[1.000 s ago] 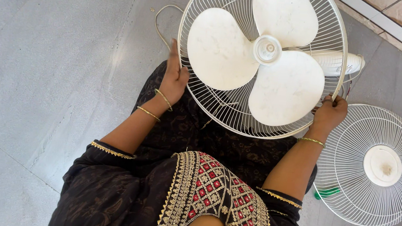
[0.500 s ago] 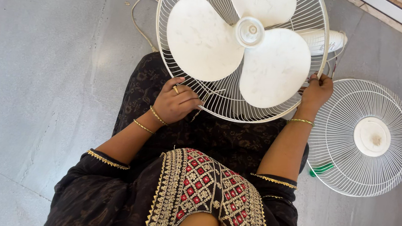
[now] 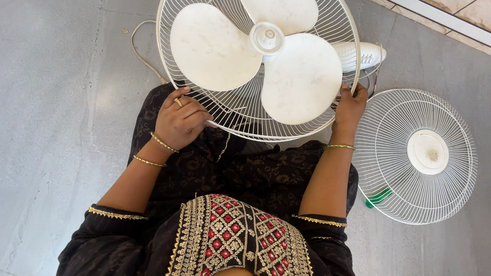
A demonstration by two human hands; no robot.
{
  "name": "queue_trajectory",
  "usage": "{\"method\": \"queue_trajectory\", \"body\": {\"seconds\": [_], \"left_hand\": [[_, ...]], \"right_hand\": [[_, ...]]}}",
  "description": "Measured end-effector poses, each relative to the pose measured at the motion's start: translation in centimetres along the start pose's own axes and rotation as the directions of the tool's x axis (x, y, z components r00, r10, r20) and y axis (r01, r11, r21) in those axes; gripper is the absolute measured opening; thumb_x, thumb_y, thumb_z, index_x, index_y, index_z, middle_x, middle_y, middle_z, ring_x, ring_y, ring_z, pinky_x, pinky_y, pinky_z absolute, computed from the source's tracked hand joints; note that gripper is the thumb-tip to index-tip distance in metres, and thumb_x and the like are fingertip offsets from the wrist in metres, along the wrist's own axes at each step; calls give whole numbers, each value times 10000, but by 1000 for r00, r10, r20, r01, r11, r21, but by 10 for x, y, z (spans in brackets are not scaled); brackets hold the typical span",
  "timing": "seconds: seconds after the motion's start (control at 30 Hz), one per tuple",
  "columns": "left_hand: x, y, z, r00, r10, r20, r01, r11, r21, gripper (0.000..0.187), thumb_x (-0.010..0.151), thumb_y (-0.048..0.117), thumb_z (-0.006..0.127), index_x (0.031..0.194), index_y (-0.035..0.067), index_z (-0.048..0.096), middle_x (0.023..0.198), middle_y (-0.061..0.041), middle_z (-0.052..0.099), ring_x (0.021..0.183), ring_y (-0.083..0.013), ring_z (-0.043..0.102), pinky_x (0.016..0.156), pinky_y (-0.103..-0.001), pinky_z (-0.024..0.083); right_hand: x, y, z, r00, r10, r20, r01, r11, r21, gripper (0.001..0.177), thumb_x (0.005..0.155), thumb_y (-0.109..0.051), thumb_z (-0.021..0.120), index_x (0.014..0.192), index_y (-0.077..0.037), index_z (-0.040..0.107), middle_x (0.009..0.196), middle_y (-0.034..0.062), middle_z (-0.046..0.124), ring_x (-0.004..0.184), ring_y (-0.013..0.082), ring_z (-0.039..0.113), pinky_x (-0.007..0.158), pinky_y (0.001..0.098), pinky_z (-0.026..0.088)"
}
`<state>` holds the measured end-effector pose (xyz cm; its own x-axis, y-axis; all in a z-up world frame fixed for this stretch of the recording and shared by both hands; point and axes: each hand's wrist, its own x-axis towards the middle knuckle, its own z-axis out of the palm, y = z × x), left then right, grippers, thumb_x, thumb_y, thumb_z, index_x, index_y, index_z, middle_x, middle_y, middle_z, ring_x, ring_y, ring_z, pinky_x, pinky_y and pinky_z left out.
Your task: The person reassembles a white electric fan by attaching the front wire cage and then the rear wire cage to the fan head. They use a green screwdriver to tighten the central screw securing the front cage.
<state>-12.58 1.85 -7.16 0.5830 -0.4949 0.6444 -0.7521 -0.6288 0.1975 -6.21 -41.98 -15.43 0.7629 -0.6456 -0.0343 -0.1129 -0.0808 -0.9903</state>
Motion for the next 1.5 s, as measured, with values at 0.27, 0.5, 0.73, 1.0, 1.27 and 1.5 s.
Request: {"method": "queue_trajectory", "body": {"seconds": [0.27,0.5,0.73,1.0,1.27,1.5], "left_hand": [[30,-13,0,998,-56,-15,55,996,-63,137,801,156,829,853,148,702,888,27,671,947,-182,649,1196,-455,395],[65,-26,0,997,-79,0,79,994,-78,188,774,171,846,910,138,720,926,22,690,973,-183,664,1200,-464,389],[82,-29,6,996,-85,8,85,988,-130,220,753,180,850,939,139,740,938,19,698,975,-191,666,1193,-471,379],[88,-30,13,990,-121,-79,110,985,-134,170,777,124,839,906,159,734,957,25,703,971,-198,659,1148,-424,433],[87,-26,19,995,-32,-91,26,998,-62,211,790,115,813,985,182,770,988,48,707,1011,-179,660,1100,-406,447],[81,-29,9,998,44,-54,-46,998,-36,325,768,299,812,1069,193,755,968,42,696,963,-170,659,1021,-407,467]], "right_hand": [[-55,-59,13,700,-700,139,714,686,-142,208,1074,-253,686,1003,-58,661,1053,56,647,999,222,583,931,378,488],[-116,-126,20,351,-695,628,917,389,-82,399,659,-343,907,840,-88,659,903,23,647,880,235,580,833,377,405],[-118,-116,33,458,-724,516,889,393,-236,359,702,-223,925,844,-78,629,913,21,642,920,236,556,859,393,392],[-108,-95,37,436,-807,398,899,372,-230,306,713,-113,900,888,-88,650,981,46,629,994,268,545,897,411,429],[-97,-94,32,480,-788,386,868,491,-77,328,728,-149,928,908,-98,659,997,34,630,997,227,547,919,380,425],[-101,-99,30,468,-796,384,873,484,-62,374,668,-299,947,840,-105,677,904,23,647,919,215,567,903,365,389]]}}
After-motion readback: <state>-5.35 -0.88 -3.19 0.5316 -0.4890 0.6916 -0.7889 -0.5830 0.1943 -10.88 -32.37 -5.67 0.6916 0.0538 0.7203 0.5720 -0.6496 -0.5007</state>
